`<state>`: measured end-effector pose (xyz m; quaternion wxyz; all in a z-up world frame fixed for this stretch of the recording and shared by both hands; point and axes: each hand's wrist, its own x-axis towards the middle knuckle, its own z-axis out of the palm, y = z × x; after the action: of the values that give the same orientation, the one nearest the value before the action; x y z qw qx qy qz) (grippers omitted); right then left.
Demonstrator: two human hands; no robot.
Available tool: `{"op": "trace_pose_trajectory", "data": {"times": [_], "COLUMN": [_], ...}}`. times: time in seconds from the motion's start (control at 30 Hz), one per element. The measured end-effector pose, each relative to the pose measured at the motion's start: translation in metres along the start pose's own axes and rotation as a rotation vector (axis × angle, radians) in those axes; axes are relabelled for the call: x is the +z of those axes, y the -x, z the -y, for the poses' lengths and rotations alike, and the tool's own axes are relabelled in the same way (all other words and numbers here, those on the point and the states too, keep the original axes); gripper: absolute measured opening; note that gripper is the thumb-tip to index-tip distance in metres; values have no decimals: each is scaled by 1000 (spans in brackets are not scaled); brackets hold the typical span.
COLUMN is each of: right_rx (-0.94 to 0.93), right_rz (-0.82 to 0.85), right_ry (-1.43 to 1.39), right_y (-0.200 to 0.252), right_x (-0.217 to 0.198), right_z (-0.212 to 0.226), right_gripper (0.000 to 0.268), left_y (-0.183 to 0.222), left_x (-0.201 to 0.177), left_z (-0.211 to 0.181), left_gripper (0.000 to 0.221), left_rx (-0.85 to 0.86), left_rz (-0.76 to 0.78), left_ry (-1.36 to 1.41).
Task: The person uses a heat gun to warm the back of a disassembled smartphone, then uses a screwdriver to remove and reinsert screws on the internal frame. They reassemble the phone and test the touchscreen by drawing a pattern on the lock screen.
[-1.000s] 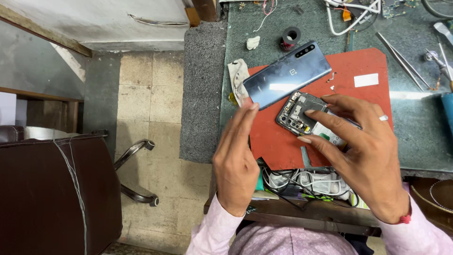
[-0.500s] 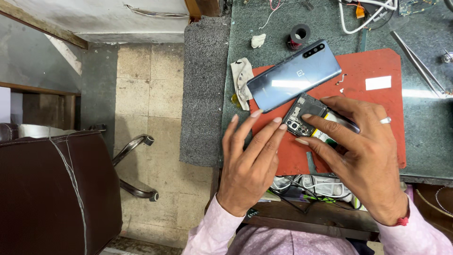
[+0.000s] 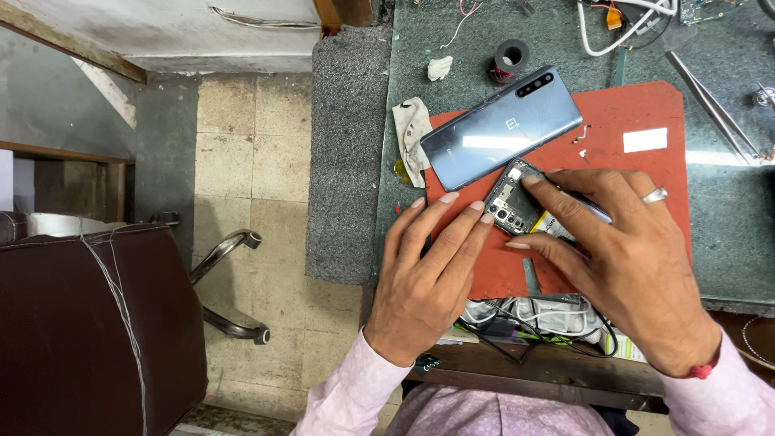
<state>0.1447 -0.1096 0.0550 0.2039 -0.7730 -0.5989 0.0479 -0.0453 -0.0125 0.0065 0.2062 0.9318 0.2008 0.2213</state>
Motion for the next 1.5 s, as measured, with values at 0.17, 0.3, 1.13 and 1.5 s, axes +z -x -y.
{"op": "trace_pose_trajectory", "data": {"times": [0.17,0.3,1.13,1.5], "right_rx": [-31,-14,-54,-5], "right_rz": [42,72,105,172], "right_ry": [-30,-19,48,-86], "right_y": [-4,-4,-9,-18], "right_x": [-1,-1,-4,-8], "right_z": [-2,0,3,-16], "right_gripper": [58,59,59,59], "left_y": [-3,-6,-30,-44], "left_x": [-1,-2,-8,-12], "left_z": [4,4,10,3], "left_gripper": [37,36,38,27], "left_rx": [18,25,185,162], "left_rz": [0,21,69,59], "left_ry": [10,-18,-45,0]}}
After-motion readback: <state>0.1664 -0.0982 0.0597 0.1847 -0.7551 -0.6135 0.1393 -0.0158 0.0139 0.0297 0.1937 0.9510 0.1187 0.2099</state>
